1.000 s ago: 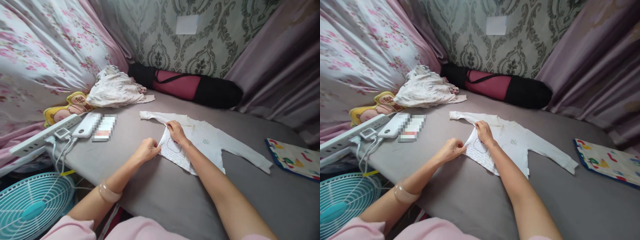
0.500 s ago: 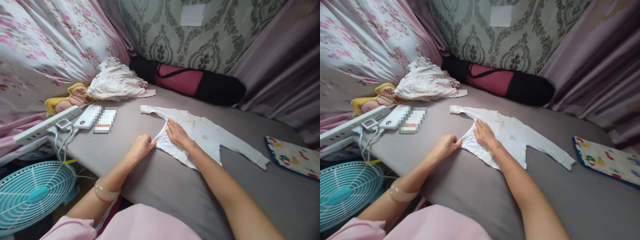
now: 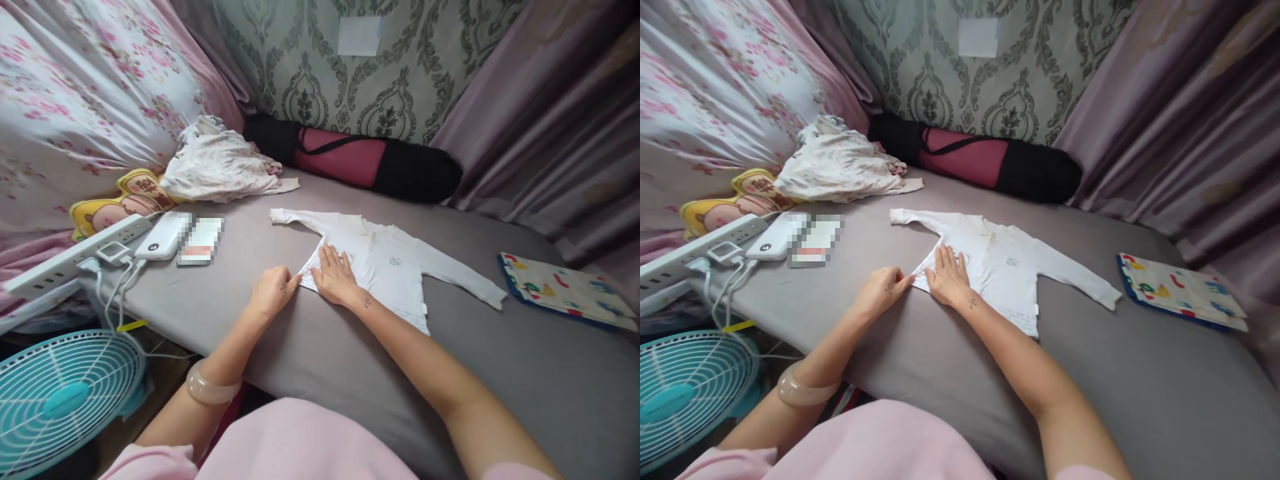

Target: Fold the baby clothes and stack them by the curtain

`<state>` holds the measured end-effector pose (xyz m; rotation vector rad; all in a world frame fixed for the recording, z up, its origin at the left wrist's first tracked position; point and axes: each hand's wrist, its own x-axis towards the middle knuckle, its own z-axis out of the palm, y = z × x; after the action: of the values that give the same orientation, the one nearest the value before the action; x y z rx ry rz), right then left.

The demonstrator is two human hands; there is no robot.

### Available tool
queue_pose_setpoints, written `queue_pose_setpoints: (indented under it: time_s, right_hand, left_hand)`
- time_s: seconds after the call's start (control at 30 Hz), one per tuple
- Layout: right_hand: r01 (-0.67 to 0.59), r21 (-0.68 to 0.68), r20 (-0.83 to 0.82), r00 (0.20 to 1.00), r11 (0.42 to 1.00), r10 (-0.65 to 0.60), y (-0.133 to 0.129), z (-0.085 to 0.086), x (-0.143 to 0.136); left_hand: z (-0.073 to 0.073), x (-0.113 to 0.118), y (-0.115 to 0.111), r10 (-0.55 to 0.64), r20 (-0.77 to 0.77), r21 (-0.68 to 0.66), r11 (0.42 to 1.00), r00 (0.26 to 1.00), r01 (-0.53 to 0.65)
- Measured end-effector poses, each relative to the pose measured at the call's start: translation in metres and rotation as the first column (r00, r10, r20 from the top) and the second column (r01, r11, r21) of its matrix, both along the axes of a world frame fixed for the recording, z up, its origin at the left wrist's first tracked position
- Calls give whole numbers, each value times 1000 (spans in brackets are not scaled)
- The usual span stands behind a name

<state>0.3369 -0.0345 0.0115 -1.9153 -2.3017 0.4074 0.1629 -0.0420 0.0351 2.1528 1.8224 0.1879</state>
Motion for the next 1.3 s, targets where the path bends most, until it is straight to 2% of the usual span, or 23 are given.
queue_pose_setpoints:
  time_s: [0.13, 0.23, 0.3, 0.37, 0.4, 0.43, 0.5, 0.53, 0.57, 0.63, 0.67, 0.77, 0.83, 1.03, 1.3]
  right_hand:
    - [-125, -33, -38, 992, 992, 124, -27, 5, -13]
    - [-256, -67, -113, 962, 964, 248, -51, 15, -18]
    - [-363, -111, -216, 917, 925, 334, -62, 26, -14]
    - [-464, -132, -357, 846, 876, 395, -64, 36, -2]
    - [-478, -111, -409, 821, 871, 398, -61, 40, 7]
    - [-452, -71, -433, 817, 889, 381, -56, 43, 19]
    - [-256, 51, -358, 897, 965, 257, -39, 41, 44]
    - [-130, 113, -271, 950, 985, 156, -31, 37, 57]
    - [-57, 132, -184, 980, 990, 81, -23, 31, 69]
    - [-4, 115, -55, 998, 993, 10, -13, 16, 87]
    - [-2, 104, -11, 1000, 995, 3, -11, 9, 92]
    - [-22, 111, 52, 999, 994, 17, -15, -6, 94]
    - [-43, 129, 64, 997, 991, 35, -23, -8, 90]
    - [-109, 98, 56, 993, 989, 104, -48, 1, 77]
    - [-225, -4, -51, 973, 974, 225, -89, 15, 56]
  left_hand:
    - [-2, -6, 3, -3, 92, -17, 1000, 996, 5]
    - [-4, -11, 7, -22, 156, -58, 998, 988, 32]
    - [-2, -13, 10, -22, 152, -52, 998, 988, 30]
    - [2, -12, 14, -26, 128, 17, 1000, 991, 24]
    - [3, -9, 16, -52, 123, 68, 997, 991, 44]
    - [5, -6, 18, -103, 123, 125, 988, 987, 88]
    - [4, 4, 23, -293, 117, 236, 936, 949, 260]
    - [2, 10, 25, -412, 98, 277, 886, 906, 373]
    - [-1, 16, 28, -524, 66, 298, 823, 849, 484]
    - [-9, 28, 34, -669, -4, 258, 717, 743, 647]
    - [-14, 32, 37, -699, -29, 203, 696, 715, 689]
    - [-22, 36, 41, -705, -54, 46, 705, 707, 707]
    - [-23, 33, 42, -710, -48, 11, 703, 703, 711]
    - [-22, 26, 41, -714, -47, 25, 699, 699, 715]
    - [-25, 27, 41, -708, -62, 39, 703, 704, 710]
